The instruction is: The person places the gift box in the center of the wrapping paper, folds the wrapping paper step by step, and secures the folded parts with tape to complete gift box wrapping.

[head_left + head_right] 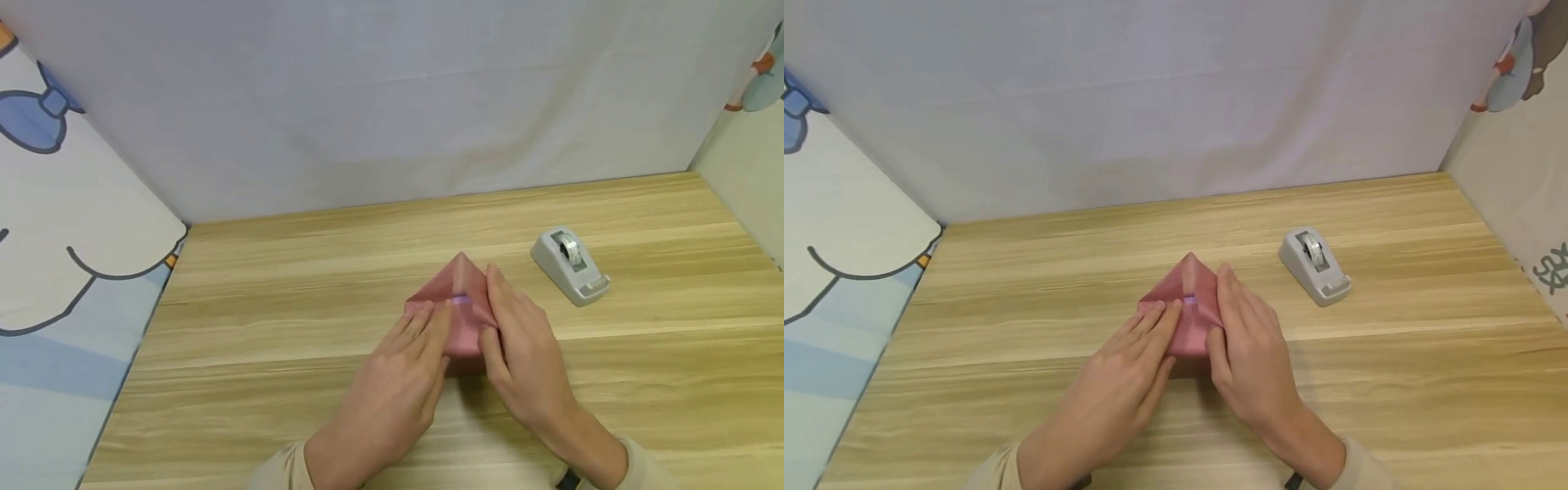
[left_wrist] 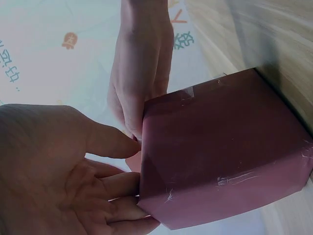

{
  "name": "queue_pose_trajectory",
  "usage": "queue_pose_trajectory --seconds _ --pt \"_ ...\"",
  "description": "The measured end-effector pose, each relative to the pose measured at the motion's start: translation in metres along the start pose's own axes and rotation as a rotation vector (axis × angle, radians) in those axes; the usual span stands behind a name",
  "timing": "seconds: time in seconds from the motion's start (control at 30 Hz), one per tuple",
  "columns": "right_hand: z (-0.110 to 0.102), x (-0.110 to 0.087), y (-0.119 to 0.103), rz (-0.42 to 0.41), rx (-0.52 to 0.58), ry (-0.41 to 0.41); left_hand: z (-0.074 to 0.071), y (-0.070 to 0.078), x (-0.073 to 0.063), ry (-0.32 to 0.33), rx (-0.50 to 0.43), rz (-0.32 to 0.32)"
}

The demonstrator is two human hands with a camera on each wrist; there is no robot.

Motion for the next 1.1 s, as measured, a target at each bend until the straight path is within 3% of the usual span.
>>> queue_pose_trajectory --seconds 0.23,0.4,0.67,0.8,0.97,1.1 --pt "-0.003 0.002 -0.002 -0.058 -0.117 -0.072 0.001 0.0 0.001 -0.019 0.008 0.007" --pt "-0.005 0.003 -0.004 -0.052 -0.148 -0.134 0.002 0.0 0.0 0.002 0.024 0.028" --pt "-0.024 0.012 -0.007 0.041 -0.123 -0.406 0.003 0.0 0.001 -0.045 0.009 0.011" --pt "-0.035 0.016 -0.009 0.068 -0.118 -0.494 0.003 0.0 0.001 -0.062 0.008 0.006" --pt "-0.046 0.015 -0.015 0.043 -0.166 -0.543 0.003 0.0 0.001 -0.062 0.019 0.003" --pt "-0.05 0.01 -0.019 -0.034 -0.233 -0.584 0.003 0.001 0.0 -0.057 0.033 -0.003"
Point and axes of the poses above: each hand's wrist, its own x-axis towards the middle knuckle, its own z-axis out of the palm, y = z × x, the point moved 2 cm from there along x, towards the middle knuckle, and after that the axes turned 1 degree about x, right-handed, at the moved point
